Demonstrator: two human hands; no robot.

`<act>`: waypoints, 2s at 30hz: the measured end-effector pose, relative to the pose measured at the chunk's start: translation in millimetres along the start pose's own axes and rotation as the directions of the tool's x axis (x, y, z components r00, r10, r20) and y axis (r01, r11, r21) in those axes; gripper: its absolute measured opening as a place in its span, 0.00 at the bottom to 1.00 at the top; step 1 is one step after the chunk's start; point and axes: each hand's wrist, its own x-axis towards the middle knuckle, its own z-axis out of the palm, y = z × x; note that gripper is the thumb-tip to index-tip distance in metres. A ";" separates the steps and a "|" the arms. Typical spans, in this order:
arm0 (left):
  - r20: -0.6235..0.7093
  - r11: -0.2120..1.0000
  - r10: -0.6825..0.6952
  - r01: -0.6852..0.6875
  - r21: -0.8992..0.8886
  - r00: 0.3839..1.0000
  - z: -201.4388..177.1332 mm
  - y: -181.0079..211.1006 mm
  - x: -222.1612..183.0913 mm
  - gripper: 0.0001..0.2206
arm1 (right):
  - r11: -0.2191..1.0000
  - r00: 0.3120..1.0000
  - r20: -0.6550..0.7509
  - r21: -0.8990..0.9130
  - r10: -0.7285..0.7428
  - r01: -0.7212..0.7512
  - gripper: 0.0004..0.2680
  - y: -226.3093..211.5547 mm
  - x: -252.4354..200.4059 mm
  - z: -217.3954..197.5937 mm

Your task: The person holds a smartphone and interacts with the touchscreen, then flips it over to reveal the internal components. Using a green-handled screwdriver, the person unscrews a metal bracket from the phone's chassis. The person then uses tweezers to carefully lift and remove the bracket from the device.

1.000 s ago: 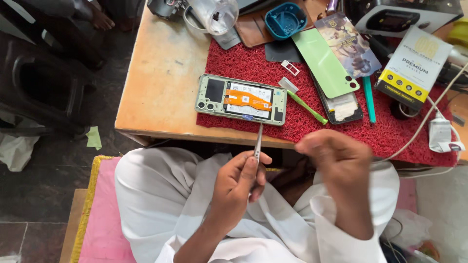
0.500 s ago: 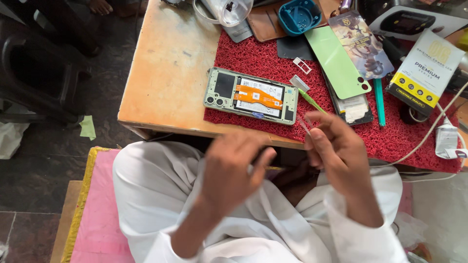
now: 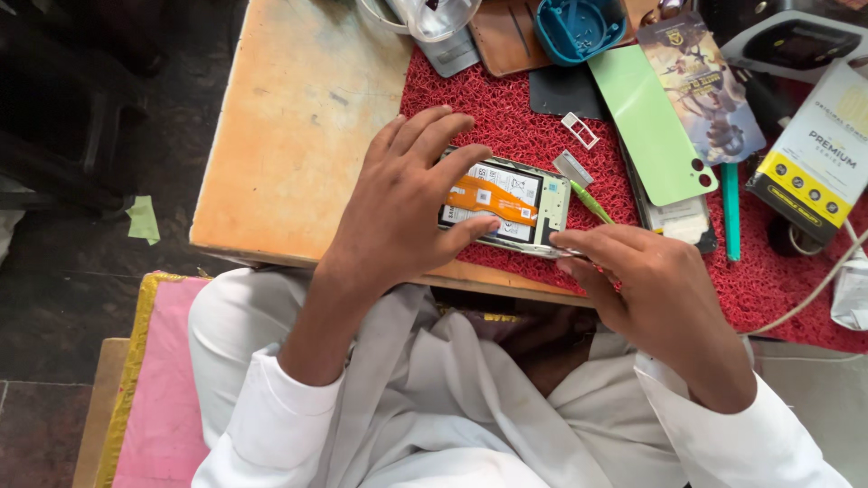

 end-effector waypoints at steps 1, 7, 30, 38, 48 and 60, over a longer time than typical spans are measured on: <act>0.000 1.000 -0.009 0.009 -0.005 1.000 0.1 -1.2 -0.9 0.28 | 1.000 1.000 0.011 -0.012 0.005 -0.005 0.07 -0.1 1.8 0.2; -0.025 1.000 -0.022 0.022 0.000 0.999 -1.7 -0.8 -1.5 0.29 | 0.999 1.000 -0.009 0.027 -0.019 0.019 0.07 -0.8 3.2 -0.6; -0.033 1.000 -0.004 0.004 -0.015 0.999 -1.6 -1.3 -1.5 0.29 | 0.999 0.985 -0.171 -0.028 -0.039 0.034 0.07 -5.4 -9.1 25.6; -0.036 1.000 -0.016 0.015 -0.014 0.999 -2.0 -0.8 -0.8 0.28 | 0.998 0.970 -0.239 0.029 -0.052 0.061 0.06 -3.7 -13.9 36.6; -0.054 1.000 -0.013 0.012 -0.012 0.998 -1.4 -2.2 -0.6 0.28 | 0.999 0.949 -0.313 0.051 0.028 -0.012 0.07 -9.2 -15.1 26.9; -0.061 1.000 -0.011 0.010 -0.020 0.998 -0.1 -2.3 -1.5 0.29 | 0.992 0.972 -0.198 0.005 0.125 -0.126 0.06 -20.4 -9.2 24.7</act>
